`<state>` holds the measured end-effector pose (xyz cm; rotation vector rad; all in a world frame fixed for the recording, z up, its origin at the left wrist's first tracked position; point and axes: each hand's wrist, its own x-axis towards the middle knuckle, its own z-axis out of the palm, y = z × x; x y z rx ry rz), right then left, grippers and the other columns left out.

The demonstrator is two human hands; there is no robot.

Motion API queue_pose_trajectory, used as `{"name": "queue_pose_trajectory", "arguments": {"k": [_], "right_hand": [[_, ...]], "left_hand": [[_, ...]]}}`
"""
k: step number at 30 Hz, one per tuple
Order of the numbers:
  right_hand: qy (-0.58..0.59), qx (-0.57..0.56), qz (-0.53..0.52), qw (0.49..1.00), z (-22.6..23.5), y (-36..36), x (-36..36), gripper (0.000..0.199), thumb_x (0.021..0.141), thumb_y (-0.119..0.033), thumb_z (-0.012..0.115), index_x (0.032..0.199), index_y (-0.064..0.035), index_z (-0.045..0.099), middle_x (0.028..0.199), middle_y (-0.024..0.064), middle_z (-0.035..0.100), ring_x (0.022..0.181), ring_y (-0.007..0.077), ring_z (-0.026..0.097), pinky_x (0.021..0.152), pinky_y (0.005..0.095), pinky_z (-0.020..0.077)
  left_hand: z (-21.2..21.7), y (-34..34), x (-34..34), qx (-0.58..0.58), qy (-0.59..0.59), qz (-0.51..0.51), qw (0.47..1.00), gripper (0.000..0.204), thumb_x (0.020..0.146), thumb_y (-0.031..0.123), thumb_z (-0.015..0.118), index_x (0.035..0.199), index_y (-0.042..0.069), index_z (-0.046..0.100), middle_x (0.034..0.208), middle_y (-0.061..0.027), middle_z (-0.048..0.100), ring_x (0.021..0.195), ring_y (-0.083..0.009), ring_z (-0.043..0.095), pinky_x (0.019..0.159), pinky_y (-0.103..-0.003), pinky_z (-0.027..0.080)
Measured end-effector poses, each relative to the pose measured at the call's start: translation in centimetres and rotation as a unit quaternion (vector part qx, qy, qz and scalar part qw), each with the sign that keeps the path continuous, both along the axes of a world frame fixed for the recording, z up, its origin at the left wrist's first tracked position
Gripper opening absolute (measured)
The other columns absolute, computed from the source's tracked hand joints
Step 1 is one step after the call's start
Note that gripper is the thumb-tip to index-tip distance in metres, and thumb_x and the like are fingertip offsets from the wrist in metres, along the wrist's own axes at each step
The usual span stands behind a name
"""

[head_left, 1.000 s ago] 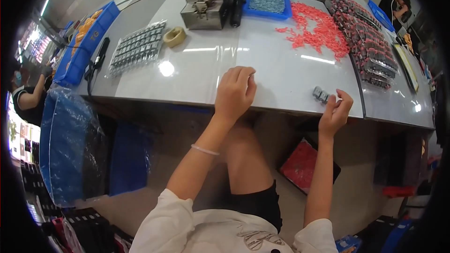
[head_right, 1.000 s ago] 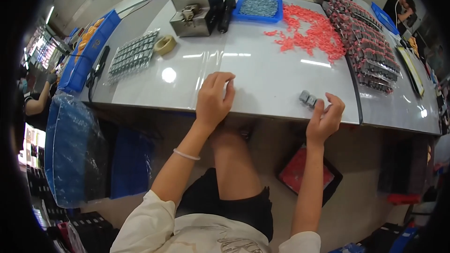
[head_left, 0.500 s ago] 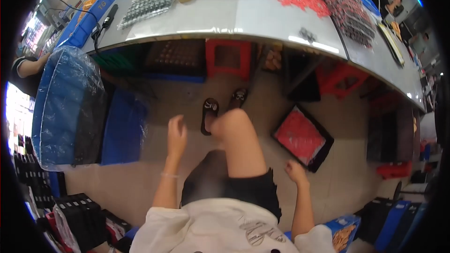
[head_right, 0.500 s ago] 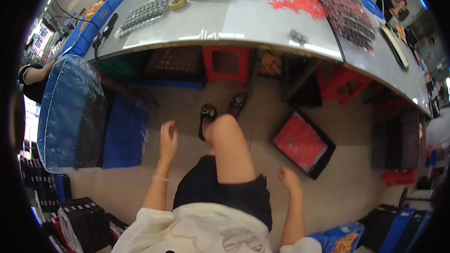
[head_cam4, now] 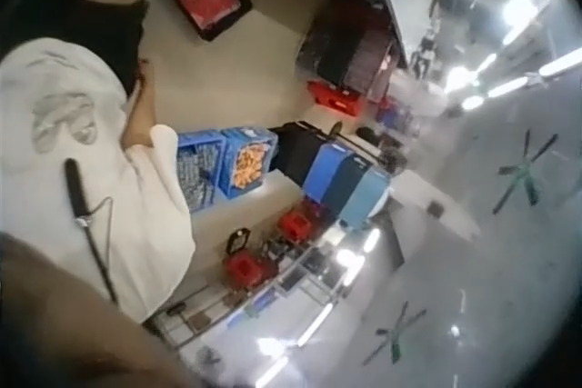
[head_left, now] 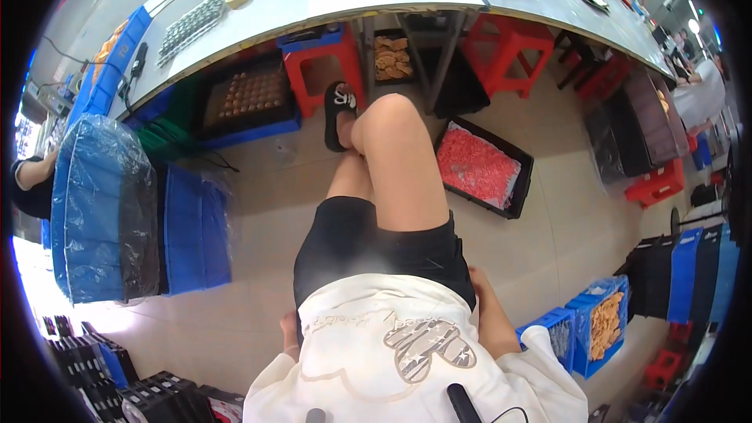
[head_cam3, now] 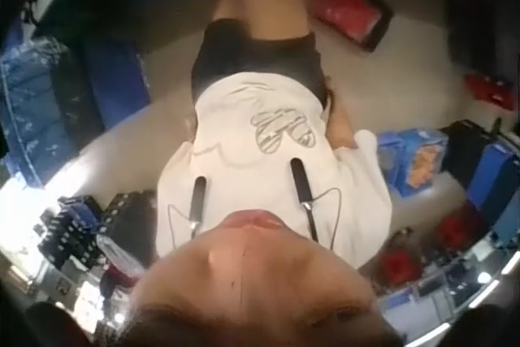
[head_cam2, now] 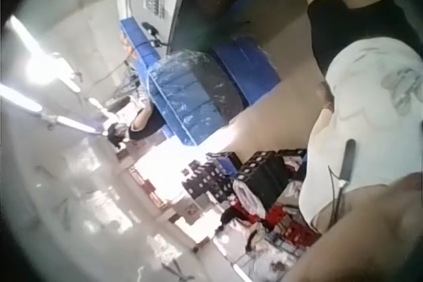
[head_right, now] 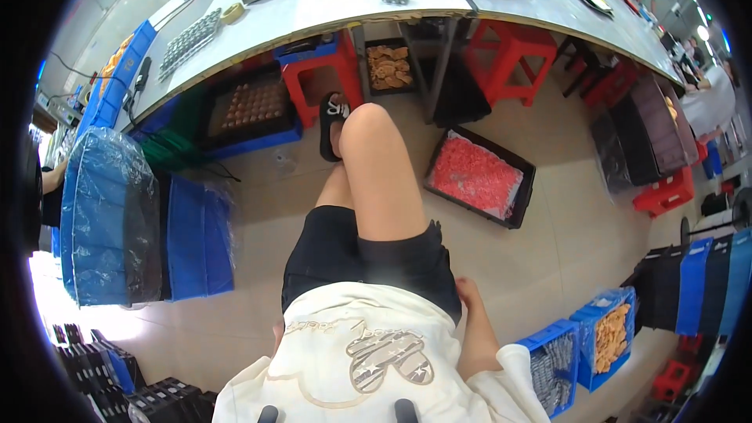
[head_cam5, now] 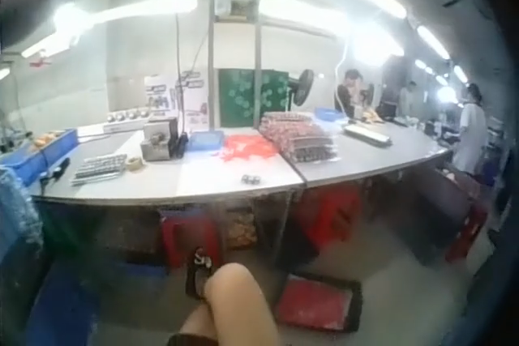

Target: Manually attaching pink plastic components to small electric motors on an assembly line.

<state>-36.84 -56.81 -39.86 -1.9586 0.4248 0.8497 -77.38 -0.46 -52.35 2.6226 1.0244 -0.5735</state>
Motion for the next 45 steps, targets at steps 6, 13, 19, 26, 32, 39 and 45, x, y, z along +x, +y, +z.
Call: {"name": "queue_pose_trajectory", "arguments": {"k": [6,13,19,26,32,39,45], "right_hand": [[-0.146,0.033,0.044,0.988,0.2,2.8,4.9,0.024,0.083,-0.019,0.06,0.096,-0.0002,0.068,0.081,0.0156,0.069,0.075,0.0186,0.064,0.067,0.0348,0.0496],[-0.055,-0.008,-0.05,0.997,-1.0,1.9,3.1,0.02,0.084,-0.016,0.057,0.09,-0.0001,0.067,0.072,0.0101,0.065,0.066,0.0173,0.06,0.059,0.0328,0.0488],[0.186,-0.057,-0.142,0.971,-1.2,-2.6,-2.1,0.014,0.078,-0.014,0.056,0.081,-0.0051,0.066,0.062,0.007,0.06,0.053,0.0169,0.058,0.044,0.0309,0.0455],[0.023,-0.195,-0.076,0.978,-4.1,-7.2,4.0,0.015,0.079,-0.01,0.052,0.086,-0.0049,0.064,0.067,0.0076,0.064,0.054,0.0175,0.06,0.046,0.0317,0.0466],[-0.027,-0.178,-0.152,0.972,-6.2,-11.1,18.7,0.017,0.081,-0.012,0.052,0.082,-0.0044,0.067,0.074,0.0179,0.065,0.07,0.0287,0.064,0.063,0.0388,0.0477],[-0.12,-0.185,-0.128,0.967,-6.2,-8.0,33.9,0.023,0.085,-0.023,0.058,0.093,-0.0035,0.064,0.09,0.0222,0.065,0.091,0.0395,0.062,0.074,0.0452,0.0489],[0.07,-0.127,0.273,0.951,-8.5,3.4,42.0,0.032,0.083,-0.018,0.053,0.112,-0.0064,0.061,0.099,0.016,0.067,0.099,0.031,0.063,0.087,0.0447,0.0491]], "left_hand": [[16.6,-1.6,21.2,-0.349,-0.296,0.418,0.784,0.021,0.086,0.013,0.058,0.104,0.003,0.062,0.087,-0.0044,0.063,0.072,-0.0123,0.058,0.055,-0.026,0.044],[22.0,1.0,25.5,-0.349,-0.228,0.265,0.87,0.021,0.087,0.013,0.057,0.105,0.003,0.06,0.089,-0.0056,0.063,0.073,-0.0139,0.059,0.06,-0.026,0.047],[22.6,1.5,26.4,-0.334,-0.155,0.446,0.816,0.019,0.088,0.009,0.051,0.106,0.006,0.058,0.084,-0.0049,0.062,0.067,-0.0133,0.059,0.055,-0.027,0.047],[26.7,7.4,49.4,-0.226,-0.33,0.176,0.899,0.015,0.093,0.015,0.053,0.103,0.005,0.056,0.082,-0.0025,0.057,0.069,-0.009,0.052,0.058,-0.022,0.042],[24.4,-5.8,77.1,-0.139,-0.191,-0.323,0.916,0.035,0.093,0.028,0.051,0.114,0.001,0.055,0.106,-0.0201,0.06,0.105,-0.0364,0.056,0.089,-0.039,0.043],[2.5,-17.5,96.8,-0.286,0.069,-0.516,0.804,0.021,0.089,0.024,0.055,0.096,0.004,0.06,0.09,-0.0154,0.066,0.087,-0.0331,0.063,0.076,-0.038,0.048],[-14.0,-9.6,104.3,-0.199,0.161,-0.278,0.926,0.015,0.087,0.019,0.058,0.094,0.007,0.065,0.084,-0.012,0.068,0.078,-0.025,0.064,0.072,-0.035,0.05]]}}
